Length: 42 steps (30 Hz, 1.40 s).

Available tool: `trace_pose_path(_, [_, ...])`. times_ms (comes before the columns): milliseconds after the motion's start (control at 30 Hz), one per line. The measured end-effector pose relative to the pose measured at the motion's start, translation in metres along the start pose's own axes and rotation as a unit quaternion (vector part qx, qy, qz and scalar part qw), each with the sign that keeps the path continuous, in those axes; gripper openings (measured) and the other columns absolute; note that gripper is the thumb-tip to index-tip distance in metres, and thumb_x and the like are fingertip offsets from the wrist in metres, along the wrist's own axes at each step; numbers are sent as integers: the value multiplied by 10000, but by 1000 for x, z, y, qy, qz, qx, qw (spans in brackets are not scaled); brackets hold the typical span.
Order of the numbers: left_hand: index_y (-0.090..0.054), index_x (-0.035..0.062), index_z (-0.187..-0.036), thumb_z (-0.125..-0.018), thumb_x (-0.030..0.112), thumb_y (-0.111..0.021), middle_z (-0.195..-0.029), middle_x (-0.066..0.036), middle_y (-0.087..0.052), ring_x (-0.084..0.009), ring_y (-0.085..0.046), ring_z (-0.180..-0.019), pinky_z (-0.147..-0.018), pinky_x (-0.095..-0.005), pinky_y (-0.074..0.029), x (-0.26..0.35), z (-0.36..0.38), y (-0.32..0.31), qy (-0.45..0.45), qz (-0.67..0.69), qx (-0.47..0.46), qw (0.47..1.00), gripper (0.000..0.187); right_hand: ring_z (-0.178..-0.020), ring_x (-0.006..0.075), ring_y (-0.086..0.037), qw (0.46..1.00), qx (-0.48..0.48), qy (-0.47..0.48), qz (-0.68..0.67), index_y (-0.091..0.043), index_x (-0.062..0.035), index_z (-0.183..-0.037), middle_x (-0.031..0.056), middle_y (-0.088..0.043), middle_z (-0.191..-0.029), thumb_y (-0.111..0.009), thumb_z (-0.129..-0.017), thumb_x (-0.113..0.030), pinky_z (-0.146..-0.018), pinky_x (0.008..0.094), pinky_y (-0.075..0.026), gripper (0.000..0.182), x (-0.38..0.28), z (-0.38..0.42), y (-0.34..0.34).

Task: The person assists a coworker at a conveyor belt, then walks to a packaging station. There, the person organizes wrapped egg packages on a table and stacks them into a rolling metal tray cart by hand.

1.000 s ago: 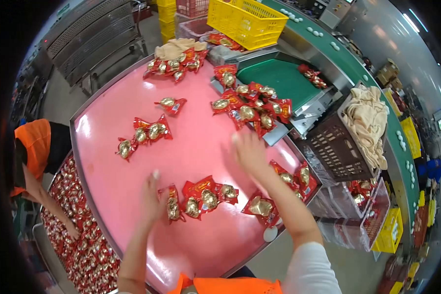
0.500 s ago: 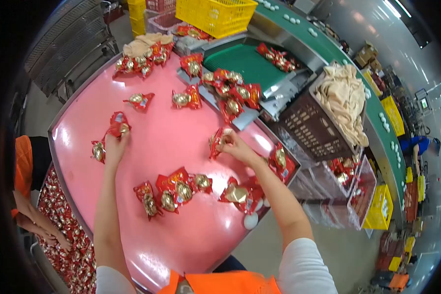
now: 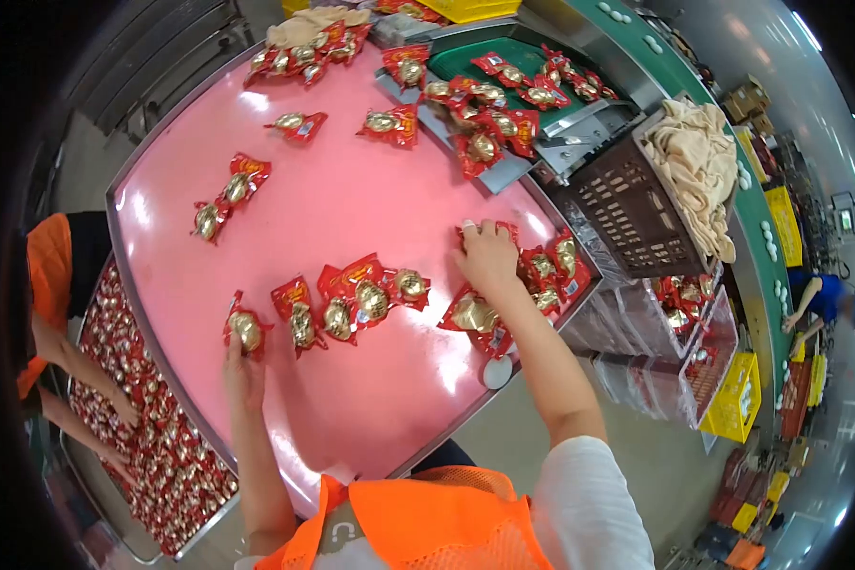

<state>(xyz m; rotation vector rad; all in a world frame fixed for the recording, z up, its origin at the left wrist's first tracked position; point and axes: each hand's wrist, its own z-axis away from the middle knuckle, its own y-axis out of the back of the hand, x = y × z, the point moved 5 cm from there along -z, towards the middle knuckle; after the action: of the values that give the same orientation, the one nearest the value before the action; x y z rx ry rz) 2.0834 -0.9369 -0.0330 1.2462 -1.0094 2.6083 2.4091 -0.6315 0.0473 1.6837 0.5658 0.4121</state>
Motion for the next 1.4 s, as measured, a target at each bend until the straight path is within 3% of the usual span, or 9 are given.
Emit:
trace_pose_path(200, [-546,16,-1222,-970,303,-611,-1056,-71,-646,-157,-631,-932,-766,-304,-516,-18,7,-12,-1,-128,9,992,387,-1073,405,-570,953,-84,64,-285,-545,-82,-1262,197,-544,-1221,-607,-810,-143,-911,447,-494,460,-22,15,-11])
trace_pose_path(267, [-614,28,-1091,-928,438,-641,-817,-54,-652,-140,-630,-723,-621,-300,-498,-8,1,11,82,-493,49,865,442,-1203,393,-501,938,-143,101,-298,-503,-98,-1332,178,-517,-1287,-611,-790,-147,-989,466,-443,555,-33,27,-20])
trace_pose_path(333, [-641,38,-994,-875,502,-673,-620,-51,-598,-182,-594,-554,-530,-330,-478,10,7,3,74,-559,55,824,479,-1293,385,-417,960,-169,165,-151,-475,-112,-1374,146,-487,-1353,-634,-766,-164,-1040,504,-390,630,-47,31,-12])
trace_pose_path(400, [-610,48,-1073,-808,471,-735,-806,-106,-650,-243,-637,-729,-651,-374,-502,31,18,-17,-6,-819,75,569,514,-1312,387,-385,962,-141,187,-137,-463,-138,-1390,122,-472,-1375,-666,-747,-191,-1047,538,-369,676,-57,28,2])
trace_pose_path(467, [-559,50,-1190,-746,440,-769,-1109,-176,-614,-335,-579,-1052,-868,-454,-478,35,38,-54,-340,-739,-24,581,627,-1275,383,-417,947,-117,265,-138,-504,-153,-1347,116,-477,-1356,-688,-752,-203,-1007,540,-411,625,-77,34,9])
trace_pose_path(533, [-501,59,-1288,-725,445,-779,-1344,-201,-468,-393,-407,-1276,-1029,-529,-370,13,32,-77,-369,-705,-163,583,737,-1253,371,-435,949,-123,260,-131,-529,-152,-1307,109,-477,-1347,-702,-752,-216,-969,533,-438,584,-79,35,0])
trace_pose_path(767, [-465,66,-1373,-741,501,-738,-1444,-186,-384,-412,-339,-1340,-1070,-619,-269,-32,29,-100,-290,-828,-170,450,814,-1254,330,-458,952,-118,281,-15,-387,-273,-1467,98,-459,-1393,-725,-774,-380,-927,603,-419,778,-107,36,-4])
trace_pose_path(967, [-456,242,-1384,-837,457,-641,-1335,-132,-500,-325,-543,-1146,-872,-600,-415,-46,26,-106,-382,-772,-185,473,616,-1149,295,-516,965,-75,249,27,-471,-257,-1417,80,-563,-1219,-741,-755,-369,-926,571,-399,724,-116,40,-27])
trace_pose_path(1400, [-522,155,-1316,-769,319,-718,-1097,-141,-587,-306,-587,-1040,-812,-467,-513,-35,28,-101,-335,-778,-239,474,604,-1122,361,-508,967,-122,224,0,-433,-177,-1446,140,-543,-1222,-707,-806,-234,-903,522,-424,698,-130,61,-26])
